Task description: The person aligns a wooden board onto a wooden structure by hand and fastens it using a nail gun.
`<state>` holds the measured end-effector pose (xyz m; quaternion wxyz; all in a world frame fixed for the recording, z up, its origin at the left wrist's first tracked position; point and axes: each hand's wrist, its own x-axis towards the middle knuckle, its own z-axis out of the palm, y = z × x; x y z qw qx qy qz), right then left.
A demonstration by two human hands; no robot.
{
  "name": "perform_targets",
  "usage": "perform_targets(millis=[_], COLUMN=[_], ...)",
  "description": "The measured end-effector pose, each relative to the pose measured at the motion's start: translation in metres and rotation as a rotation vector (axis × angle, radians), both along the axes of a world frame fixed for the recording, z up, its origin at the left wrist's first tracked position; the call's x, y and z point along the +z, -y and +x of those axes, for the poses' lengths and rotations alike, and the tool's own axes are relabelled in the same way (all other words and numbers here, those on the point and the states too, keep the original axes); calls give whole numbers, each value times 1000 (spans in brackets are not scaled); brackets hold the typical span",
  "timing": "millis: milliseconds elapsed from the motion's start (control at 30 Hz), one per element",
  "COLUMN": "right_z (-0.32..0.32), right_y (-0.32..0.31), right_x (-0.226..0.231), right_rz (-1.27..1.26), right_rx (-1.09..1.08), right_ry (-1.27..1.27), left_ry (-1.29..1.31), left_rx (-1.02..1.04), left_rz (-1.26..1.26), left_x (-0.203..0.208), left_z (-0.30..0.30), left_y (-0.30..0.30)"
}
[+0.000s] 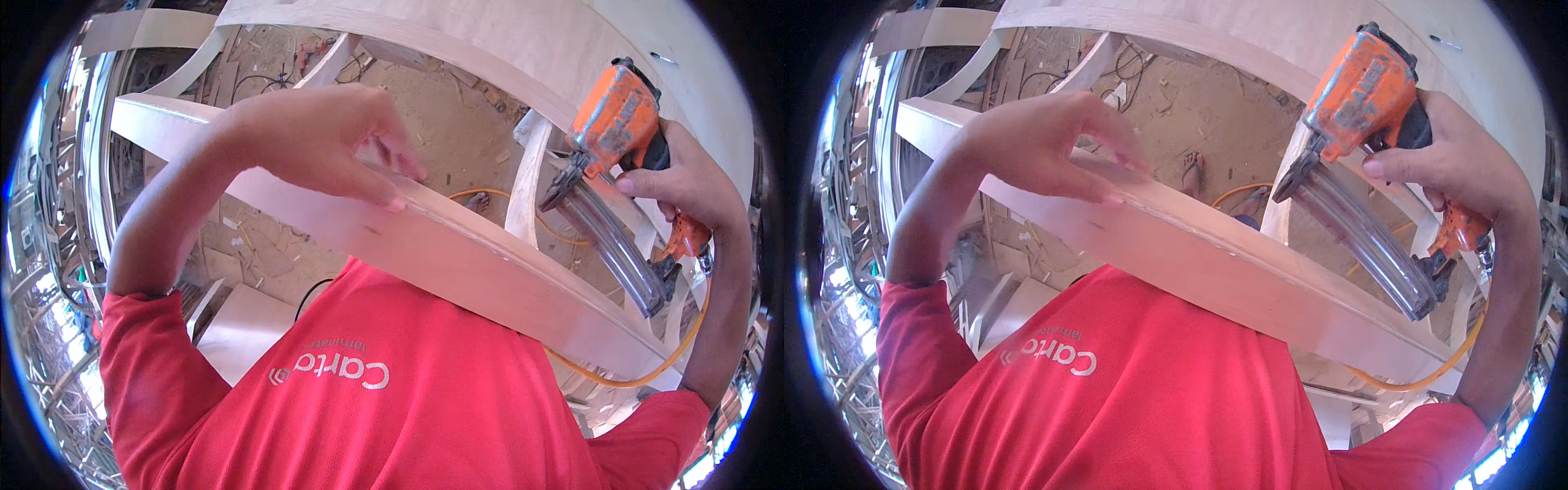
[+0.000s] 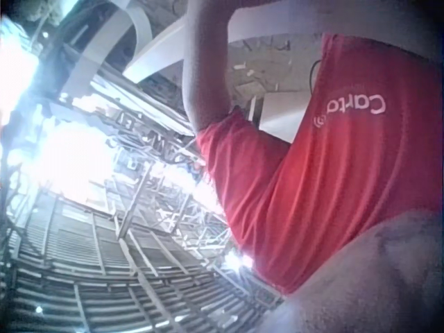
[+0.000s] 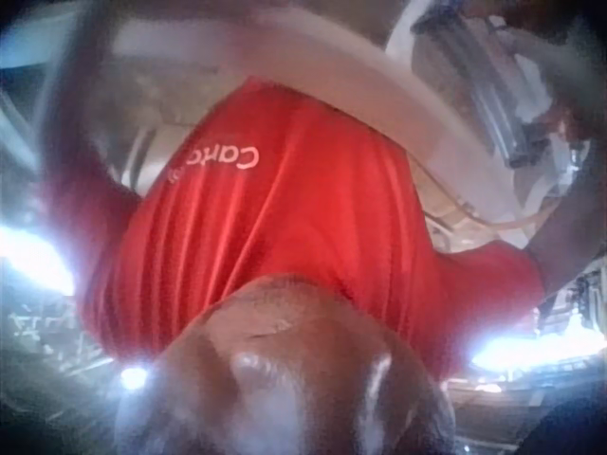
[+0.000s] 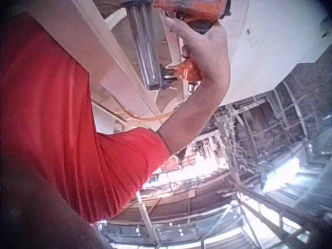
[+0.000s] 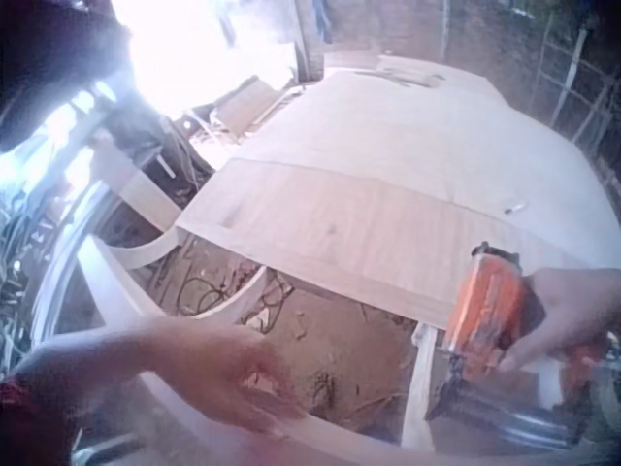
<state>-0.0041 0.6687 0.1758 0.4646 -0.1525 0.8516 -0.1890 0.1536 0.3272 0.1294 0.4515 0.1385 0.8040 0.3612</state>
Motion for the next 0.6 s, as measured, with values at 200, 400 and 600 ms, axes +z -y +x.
perform_targets(millis=[200,400,600], right_z=[3,10,20], right_y=[0,17,57], right_x=[1,9,17], right_rz=[-73,-82,-243], right_rx=[53,33,126], right_ry=[-51,-23,-42], left_ry=[-956,313,300], left_rx=[605,2111,2176], left_rz=[-98,583,834], left_x=[31,-12,25], left_z=[72,207,162], left_y=[-9,-48,-78])
